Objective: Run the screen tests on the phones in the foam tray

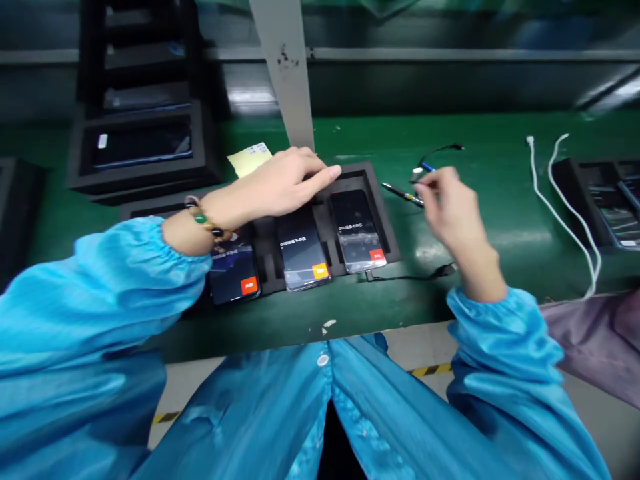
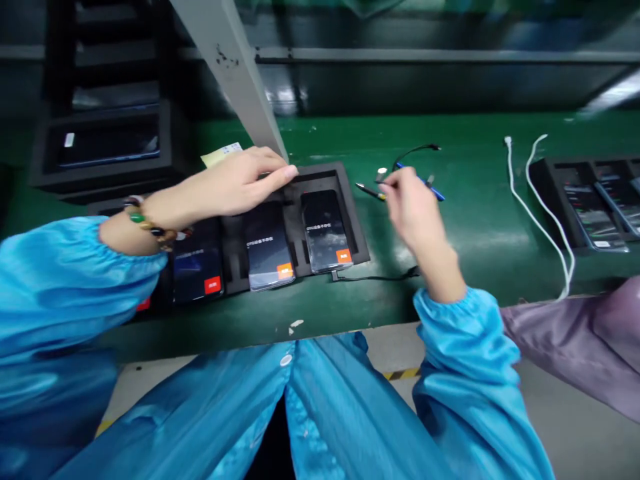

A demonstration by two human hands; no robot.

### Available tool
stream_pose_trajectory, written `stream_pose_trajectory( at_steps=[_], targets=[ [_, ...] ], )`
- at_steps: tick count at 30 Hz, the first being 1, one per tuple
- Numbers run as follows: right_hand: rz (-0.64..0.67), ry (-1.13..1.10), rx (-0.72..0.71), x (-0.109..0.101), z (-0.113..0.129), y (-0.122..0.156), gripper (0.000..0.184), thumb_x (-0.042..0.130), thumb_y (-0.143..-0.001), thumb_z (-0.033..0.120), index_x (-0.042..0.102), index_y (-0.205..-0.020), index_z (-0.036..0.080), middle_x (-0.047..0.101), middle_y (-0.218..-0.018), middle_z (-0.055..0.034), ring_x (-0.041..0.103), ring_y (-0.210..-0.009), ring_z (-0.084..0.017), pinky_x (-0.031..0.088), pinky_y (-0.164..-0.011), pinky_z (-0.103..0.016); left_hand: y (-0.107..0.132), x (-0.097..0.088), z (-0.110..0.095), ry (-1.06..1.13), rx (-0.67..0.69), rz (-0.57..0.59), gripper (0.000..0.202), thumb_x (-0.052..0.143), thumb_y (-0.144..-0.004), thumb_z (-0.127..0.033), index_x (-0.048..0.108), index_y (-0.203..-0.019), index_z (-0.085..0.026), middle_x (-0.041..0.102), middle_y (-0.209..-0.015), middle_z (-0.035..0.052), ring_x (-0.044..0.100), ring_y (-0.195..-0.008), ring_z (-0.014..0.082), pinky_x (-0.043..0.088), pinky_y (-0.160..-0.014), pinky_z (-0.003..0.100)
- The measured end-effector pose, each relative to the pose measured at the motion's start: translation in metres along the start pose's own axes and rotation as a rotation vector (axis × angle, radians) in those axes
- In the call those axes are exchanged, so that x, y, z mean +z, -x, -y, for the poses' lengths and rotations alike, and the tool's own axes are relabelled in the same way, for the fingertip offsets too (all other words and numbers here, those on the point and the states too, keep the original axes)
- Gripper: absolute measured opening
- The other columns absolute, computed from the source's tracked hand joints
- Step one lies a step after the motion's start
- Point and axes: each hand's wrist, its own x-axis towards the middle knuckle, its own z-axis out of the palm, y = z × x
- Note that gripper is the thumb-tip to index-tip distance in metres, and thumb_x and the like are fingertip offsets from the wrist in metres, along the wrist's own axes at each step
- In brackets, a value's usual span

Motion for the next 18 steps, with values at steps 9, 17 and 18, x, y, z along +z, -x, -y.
stream_pose_trajectory(
  at_steps=[9,17,18],
  targets=[
    [0.03,-0.044,0.081,-0.091,0.088,0.133,0.036,0.062,-0.108,0.041,0.072,-0.139,0.057,0.082,-0.099,-0.0065,0.08,-0.086,-0.037,0.066,-0.072,-0.062,0.035,0.004,0.047,-0.049,-0.057,-0.018,0.062,0.038,-0.11,-0.065,0.08,-0.113,-0.02,0.075,-0.115,0.0163,0.068,-0.113,0.0352,0.05,-0.105,0.052],
    [0.165,-0.459,-0.304,0.02,0.167,0.148,0.031,0.071,-0.104,0.009,0.074,-0.13,0.027,0.086,-0.11,-0.006,0.084,-0.094,-0.023,0.073,-0.084,-0.039,0.038,0.025,0.039,-0.08,-0.163,-0.038,0.055,0.048,-0.109,-0.063,0.079,-0.12,-0.019,0.077,-0.112,0.0175,0.071,-0.112,0.0374,0.052,-0.105,0.051],
    [0.145,-0.473,-0.31,0.029,0.167,0.145,0.028,0.07,-0.105,0.009,0.075,-0.127,0.026,0.086,-0.111,-0.0063,0.084,-0.097,-0.022,0.073,-0.086,-0.04,0.039,0.027,0.038,-0.082,-0.158,-0.034,0.056,0.048,-0.109,-0.063,0.08,-0.119,-0.018,0.077,-0.114,0.0182,0.072,-0.113,0.038,0.052,-0.105,0.052]
  ],
)
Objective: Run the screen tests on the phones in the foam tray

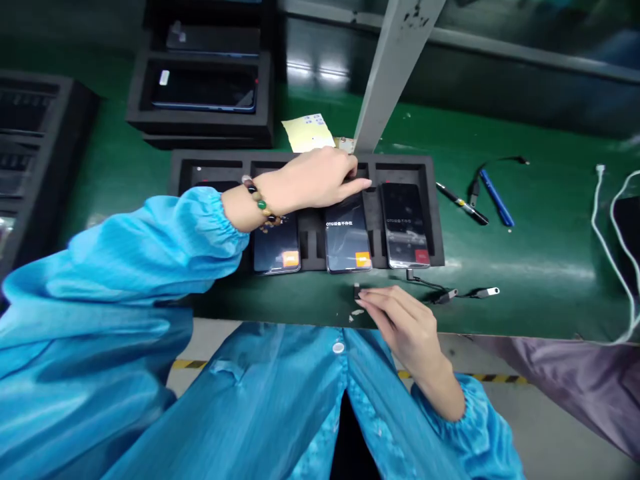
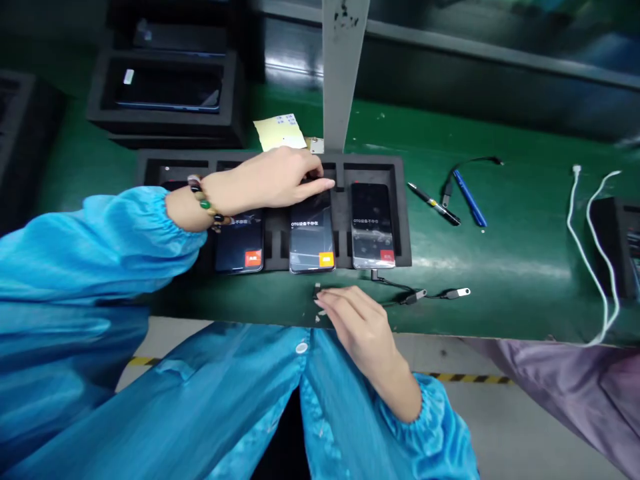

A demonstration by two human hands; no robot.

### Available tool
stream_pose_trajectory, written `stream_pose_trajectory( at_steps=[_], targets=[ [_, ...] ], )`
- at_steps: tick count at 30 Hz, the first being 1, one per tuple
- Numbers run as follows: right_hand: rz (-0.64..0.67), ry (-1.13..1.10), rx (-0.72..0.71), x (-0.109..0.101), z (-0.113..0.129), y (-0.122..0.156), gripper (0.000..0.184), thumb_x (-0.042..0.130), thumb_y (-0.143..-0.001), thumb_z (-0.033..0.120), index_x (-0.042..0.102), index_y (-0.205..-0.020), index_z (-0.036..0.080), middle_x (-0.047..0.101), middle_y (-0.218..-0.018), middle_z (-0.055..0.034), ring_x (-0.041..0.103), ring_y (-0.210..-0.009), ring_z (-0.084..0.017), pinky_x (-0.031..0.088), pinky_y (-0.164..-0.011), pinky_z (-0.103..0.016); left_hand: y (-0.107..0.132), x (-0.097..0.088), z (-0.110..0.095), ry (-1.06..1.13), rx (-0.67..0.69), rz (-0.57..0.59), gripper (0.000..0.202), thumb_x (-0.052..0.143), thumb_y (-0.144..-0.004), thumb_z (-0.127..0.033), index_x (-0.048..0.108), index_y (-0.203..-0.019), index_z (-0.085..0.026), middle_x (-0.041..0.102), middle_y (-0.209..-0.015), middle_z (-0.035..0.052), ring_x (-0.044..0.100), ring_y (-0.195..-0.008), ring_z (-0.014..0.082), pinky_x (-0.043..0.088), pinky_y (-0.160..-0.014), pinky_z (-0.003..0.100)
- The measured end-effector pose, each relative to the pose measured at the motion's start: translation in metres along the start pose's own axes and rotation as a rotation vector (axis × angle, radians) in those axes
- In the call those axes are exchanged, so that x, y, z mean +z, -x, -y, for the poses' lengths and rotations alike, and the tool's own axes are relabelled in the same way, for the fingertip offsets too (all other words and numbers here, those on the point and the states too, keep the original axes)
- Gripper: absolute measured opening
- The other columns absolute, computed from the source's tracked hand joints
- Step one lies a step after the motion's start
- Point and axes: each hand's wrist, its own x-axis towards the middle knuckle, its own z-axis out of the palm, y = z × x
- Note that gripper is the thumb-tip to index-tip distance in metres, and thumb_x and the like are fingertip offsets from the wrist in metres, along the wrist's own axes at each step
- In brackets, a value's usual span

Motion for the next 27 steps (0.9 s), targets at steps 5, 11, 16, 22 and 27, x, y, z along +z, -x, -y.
stream_pose_trajectory(
  at_steps=[5,11,16,22,27],
  targets=[
    [0.042,-0.075,0.018,0.01,-0.017,-0.005,0.026,0.069,-0.105,0.01,0.079,-0.121,0.028,0.087,-0.114,-0.004,0.085,-0.103,-0.022,0.074,-0.092,-0.041,0.001,0.006,0.001,0.092,0.049,0.032,0.058,0.049,-0.109,-0.064,0.083,-0.109,-0.018,0.078,-0.101,0.0145,0.074,-0.111,0.0361,0.053,-0.106,0.05],
    [0.048,-0.113,0.11,0.011,-0.022,-0.005,0.019,0.071,-0.106,0.015,0.081,-0.114,0.029,0.088,-0.108,-0.0034,0.086,-0.099,-0.023,0.074,-0.09,-0.041,-0.002,0.003,0.001,0.104,0.035,0.047,0.061,0.047,-0.11,-0.064,0.085,-0.106,-0.017,0.078,-0.094,0.015,0.074,-0.114,0.0384,0.053,-0.107,0.051],
    [0.024,-0.146,0.144,0.012,-0.024,-0.005,0.017,0.073,-0.105,0.016,0.082,-0.113,0.028,0.088,-0.107,-0.0026,0.086,-0.097,-0.022,0.073,-0.089,-0.04,-0.001,0.004,0.001,0.109,0.047,0.024,0.062,0.045,-0.11,-0.065,0.085,-0.101,-0.018,0.079,-0.092,0.0137,0.075,-0.106,0.0349,0.055,-0.103,0.048],
    [0.052,-0.183,0.125,0.011,-0.027,-0.002,0.02,0.073,-0.105,0.017,0.083,-0.116,0.03,0.088,-0.111,-0.0018,0.086,-0.1,-0.023,0.074,-0.091,-0.043,-0.002,0.004,0.004,0.138,0.064,0.025,0.063,0.045,-0.109,-0.066,0.085,-0.099,-0.018,0.078,-0.088,0.0131,0.075,-0.1,0.034,0.054,-0.101,0.048],
    [0.037,-0.212,0.131,0.011,-0.026,-0.001,0.021,0.075,-0.103,0.014,0.083,-0.115,0.029,0.088,-0.112,-0.0015,0.085,-0.102,-0.021,0.072,-0.093,-0.039,-0.003,0.004,0.005,0.137,0.069,0.036,0.063,0.045,-0.109,-0.065,0.086,-0.104,-0.017,0.079,-0.091,0.0134,0.075,-0.102,0.033,0.054,-0.102,0.046]
  ],
)
